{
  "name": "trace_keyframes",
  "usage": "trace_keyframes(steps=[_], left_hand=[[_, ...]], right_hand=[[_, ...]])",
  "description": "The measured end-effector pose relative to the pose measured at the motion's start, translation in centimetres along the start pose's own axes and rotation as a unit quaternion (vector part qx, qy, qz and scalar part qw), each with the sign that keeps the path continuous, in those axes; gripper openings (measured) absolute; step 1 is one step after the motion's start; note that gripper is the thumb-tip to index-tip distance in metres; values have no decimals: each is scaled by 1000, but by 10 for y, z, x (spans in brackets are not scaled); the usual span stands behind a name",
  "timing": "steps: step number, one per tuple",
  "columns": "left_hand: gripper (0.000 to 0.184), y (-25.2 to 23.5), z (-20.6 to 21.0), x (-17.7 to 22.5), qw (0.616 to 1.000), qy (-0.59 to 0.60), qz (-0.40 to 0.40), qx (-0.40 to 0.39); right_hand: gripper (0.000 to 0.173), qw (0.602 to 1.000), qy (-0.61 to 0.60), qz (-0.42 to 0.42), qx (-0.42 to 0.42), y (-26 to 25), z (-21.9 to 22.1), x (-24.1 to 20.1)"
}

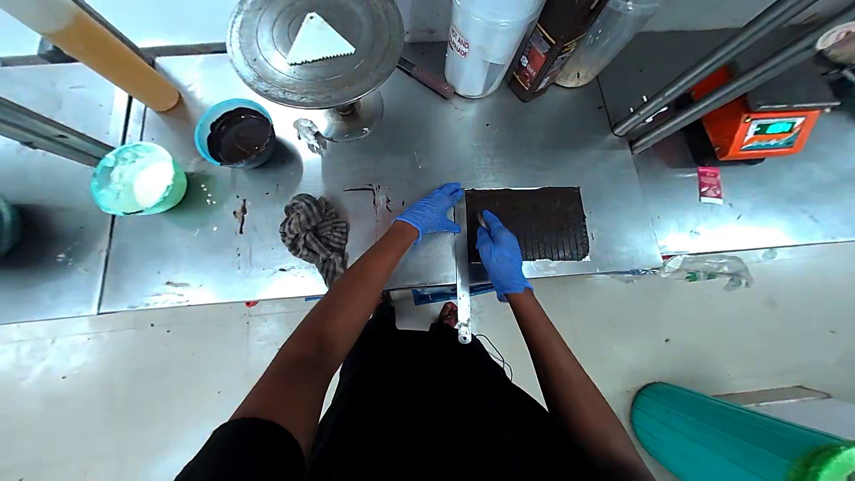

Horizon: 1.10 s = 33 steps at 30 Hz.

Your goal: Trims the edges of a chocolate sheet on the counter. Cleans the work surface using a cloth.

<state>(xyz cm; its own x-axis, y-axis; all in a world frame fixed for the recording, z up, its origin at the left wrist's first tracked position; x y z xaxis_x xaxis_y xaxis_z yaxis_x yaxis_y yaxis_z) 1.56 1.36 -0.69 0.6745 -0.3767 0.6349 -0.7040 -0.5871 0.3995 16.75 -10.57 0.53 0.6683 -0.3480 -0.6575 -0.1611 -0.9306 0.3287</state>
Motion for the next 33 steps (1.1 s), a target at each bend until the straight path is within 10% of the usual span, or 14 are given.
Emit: trace_keyframes(steps=[33], left_hand=[[90,-3,1,0,999,-19,32,15]], right_hand=[[42,980,186,44,-52,-43,1,-52]])
Point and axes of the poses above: each hand's wrist, its own y-axis away from the middle knuckle, its own z-axis out of the palm, x = y × z, the point moved 2 cm from there along -y, towards the middle knuckle, and after that the axes turned 7 degrees about -x, right-handed, at the moved point
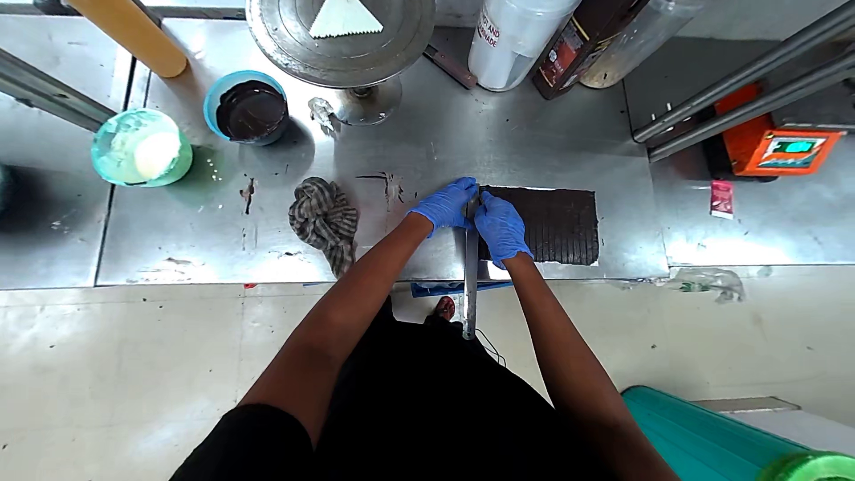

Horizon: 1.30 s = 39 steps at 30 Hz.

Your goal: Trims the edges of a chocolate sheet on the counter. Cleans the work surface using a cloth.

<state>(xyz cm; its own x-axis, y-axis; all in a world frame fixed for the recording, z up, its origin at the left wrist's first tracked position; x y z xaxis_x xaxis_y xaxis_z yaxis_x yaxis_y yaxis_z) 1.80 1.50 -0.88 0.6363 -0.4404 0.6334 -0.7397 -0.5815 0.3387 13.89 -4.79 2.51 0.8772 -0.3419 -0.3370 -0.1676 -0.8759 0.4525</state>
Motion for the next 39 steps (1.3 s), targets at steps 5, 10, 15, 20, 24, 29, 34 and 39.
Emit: trace_keyframes(steps=[5,10,15,20,24,29,34,39], left_hand=[[89,1,-2,3,1000,6,-14,-13],[89,2,-3,6,999,-8,-26,-19],[89,4,-2,3,1000,-3,-22,-8],[90,3,-2,4,1000,-7,-24,-17],[89,4,-4,4,999,-11,-25,-20],[90,5,-4,4,1000,1,-24,-15],[85,5,-8,3,999,12,-30,-31],[85,5,-15,2,999,19,-32,-38]], right_hand=[[40,999,19,11,-24,26,3,4],[44,998,24,27,-52,70,13,15],[40,999,6,-6,-40,127,31,35],[39,999,22,17,-36,138,45,48],[38,995,-79,38,38,151,41,61],[27,915,-399,65,3,141,75,88],[22,844,-521,73,-108,129,107,90],[18,866,-489,16,-103,126,92,84]])
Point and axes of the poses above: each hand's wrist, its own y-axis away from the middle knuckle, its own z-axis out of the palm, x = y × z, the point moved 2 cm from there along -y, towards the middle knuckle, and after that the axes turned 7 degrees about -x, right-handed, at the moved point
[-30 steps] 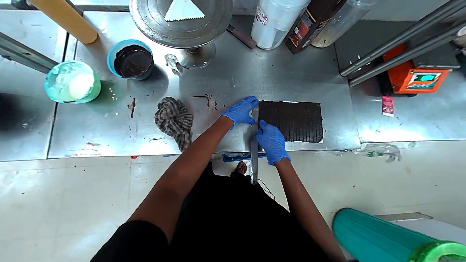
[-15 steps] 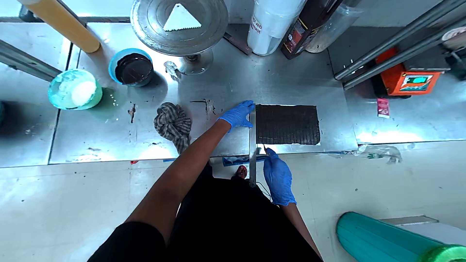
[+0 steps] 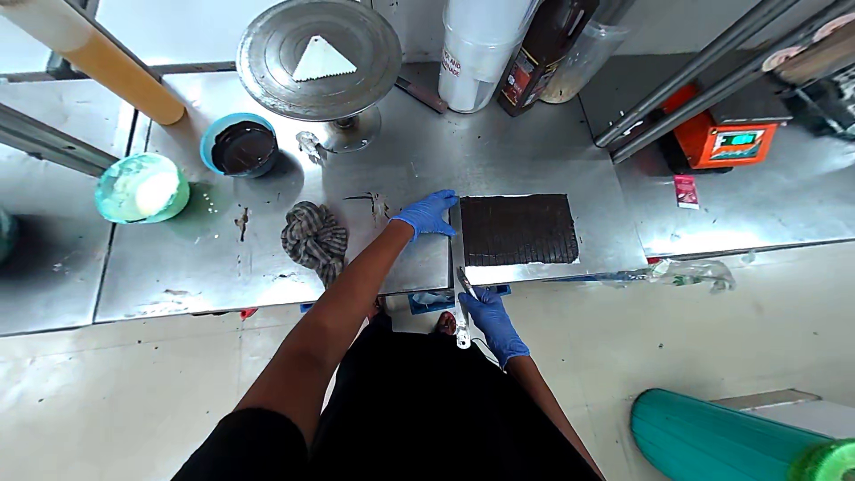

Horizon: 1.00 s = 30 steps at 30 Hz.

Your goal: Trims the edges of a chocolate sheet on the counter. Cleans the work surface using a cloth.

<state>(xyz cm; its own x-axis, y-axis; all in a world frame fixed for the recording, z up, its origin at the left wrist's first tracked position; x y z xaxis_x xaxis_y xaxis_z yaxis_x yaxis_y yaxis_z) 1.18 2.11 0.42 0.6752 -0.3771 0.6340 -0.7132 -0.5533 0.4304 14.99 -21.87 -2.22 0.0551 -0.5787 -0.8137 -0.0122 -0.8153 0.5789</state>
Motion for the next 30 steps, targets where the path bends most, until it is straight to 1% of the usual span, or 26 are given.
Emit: trace_keyframes(steps=[5,11,14,20,26,30], left_hand=[[82,2,-2,-2,1000,0,5,3],[83,8,-2,-3,1000,9,-6,3],[84,11,-3,-7,1000,12,-7,9],[87,15,2,-17,1000,3,-6,27],[88,17,4,-6,999,3,-24,21],[87,10,8,-6,999,-10,-24,30]], right_hand=[[18,999,11,-33,-35,-3,-5,1],[18,998,21,-33,-57,-2,-5,-1],[19,996,25,-50,-67,2,-1,-6],[20,996,19,-65,-57,-1,9,3],[15,997,-7,-66,-44,-1,9,5],[17,998,7,-55,-43,-1,5,14]])
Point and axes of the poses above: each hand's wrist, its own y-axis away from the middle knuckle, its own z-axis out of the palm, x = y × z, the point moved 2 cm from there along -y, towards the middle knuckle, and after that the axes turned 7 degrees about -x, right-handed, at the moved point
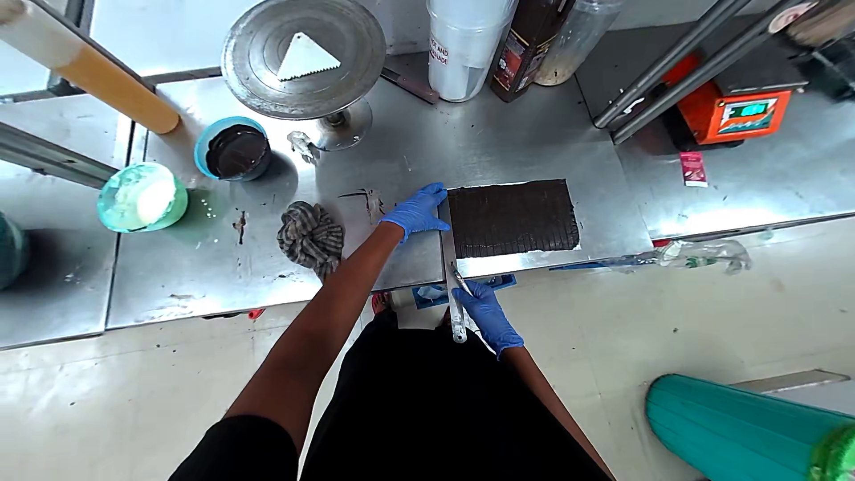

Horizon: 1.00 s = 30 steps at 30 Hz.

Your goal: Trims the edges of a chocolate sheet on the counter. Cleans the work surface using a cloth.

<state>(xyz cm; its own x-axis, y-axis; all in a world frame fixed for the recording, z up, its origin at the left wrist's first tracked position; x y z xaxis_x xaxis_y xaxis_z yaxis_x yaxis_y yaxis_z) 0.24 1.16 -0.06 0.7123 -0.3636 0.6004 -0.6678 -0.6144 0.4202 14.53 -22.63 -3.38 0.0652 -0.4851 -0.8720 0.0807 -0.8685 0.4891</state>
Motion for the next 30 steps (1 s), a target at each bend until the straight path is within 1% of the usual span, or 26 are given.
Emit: trace_keyframes(steps=[9,20,26,30], left_hand=[[88,-3,3,2,999,-46,1,9],[87,-2,6,3,998,-55,-3,13],[87,-1,7,3,999,-50,0,11],[87,-2,8,0,998,-56,7,10]], right_hand=[[16,1000,-14,6,6,-6,-2,11],[16,1000,-16,1,3,-8,-5,18],[16,999,-39,3,1,-10,-5,19],[16,1000,-23,6,1,-9,-5,18]])
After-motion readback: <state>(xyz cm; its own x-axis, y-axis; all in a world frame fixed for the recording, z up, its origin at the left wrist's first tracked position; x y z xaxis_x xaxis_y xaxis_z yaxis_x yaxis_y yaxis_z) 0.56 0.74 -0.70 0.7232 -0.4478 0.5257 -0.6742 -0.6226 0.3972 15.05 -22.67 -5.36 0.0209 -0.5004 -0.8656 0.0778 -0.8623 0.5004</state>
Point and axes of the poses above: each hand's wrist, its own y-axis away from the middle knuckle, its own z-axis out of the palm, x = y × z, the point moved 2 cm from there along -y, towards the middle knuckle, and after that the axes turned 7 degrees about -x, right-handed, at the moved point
